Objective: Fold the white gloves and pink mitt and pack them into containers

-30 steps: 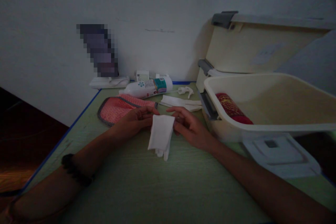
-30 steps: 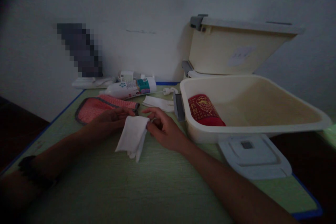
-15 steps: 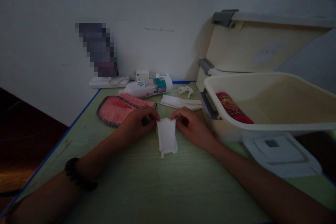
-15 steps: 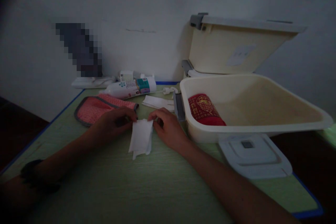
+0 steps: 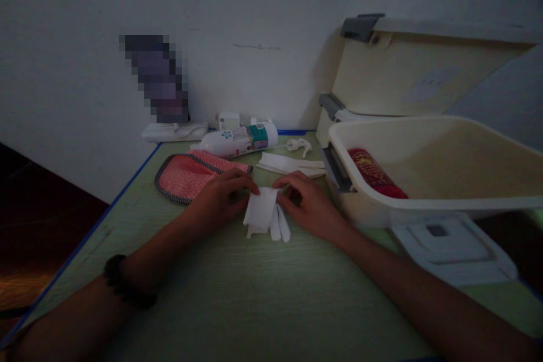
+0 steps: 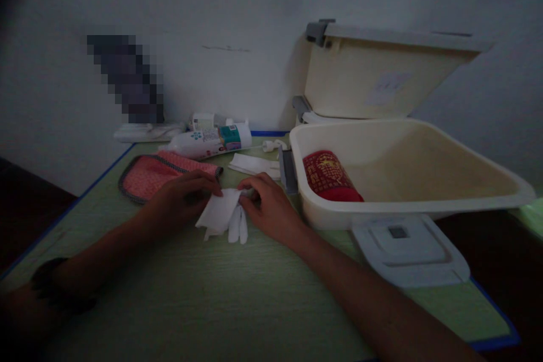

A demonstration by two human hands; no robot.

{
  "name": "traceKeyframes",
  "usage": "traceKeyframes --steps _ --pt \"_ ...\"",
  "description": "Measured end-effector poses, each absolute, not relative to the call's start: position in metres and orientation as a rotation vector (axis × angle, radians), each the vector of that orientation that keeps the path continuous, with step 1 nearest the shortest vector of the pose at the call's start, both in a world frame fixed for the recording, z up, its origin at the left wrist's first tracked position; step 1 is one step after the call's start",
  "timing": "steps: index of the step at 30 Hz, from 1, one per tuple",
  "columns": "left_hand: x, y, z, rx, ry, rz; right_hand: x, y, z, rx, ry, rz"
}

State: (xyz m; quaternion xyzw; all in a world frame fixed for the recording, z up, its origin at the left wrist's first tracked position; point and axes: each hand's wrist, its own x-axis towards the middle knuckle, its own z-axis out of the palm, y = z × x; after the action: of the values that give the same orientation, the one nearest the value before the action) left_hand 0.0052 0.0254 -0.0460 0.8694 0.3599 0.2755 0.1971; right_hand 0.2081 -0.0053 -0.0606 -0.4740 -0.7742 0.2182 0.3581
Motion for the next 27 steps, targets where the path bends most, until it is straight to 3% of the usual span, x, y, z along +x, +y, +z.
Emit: traceKeyframes --steps 7,27 --pt "0.0062 0.0237 -0.0464 2.323 1.097 0.827 0.209 -0.0056 -0.0585 -1.047 -2.069 0.587" --pt "0.0039 0.0264 -0.048 2.577 0.852 0.755 0.2116 -0.0025 -0.0601 -1.079 -2.068 0.646"
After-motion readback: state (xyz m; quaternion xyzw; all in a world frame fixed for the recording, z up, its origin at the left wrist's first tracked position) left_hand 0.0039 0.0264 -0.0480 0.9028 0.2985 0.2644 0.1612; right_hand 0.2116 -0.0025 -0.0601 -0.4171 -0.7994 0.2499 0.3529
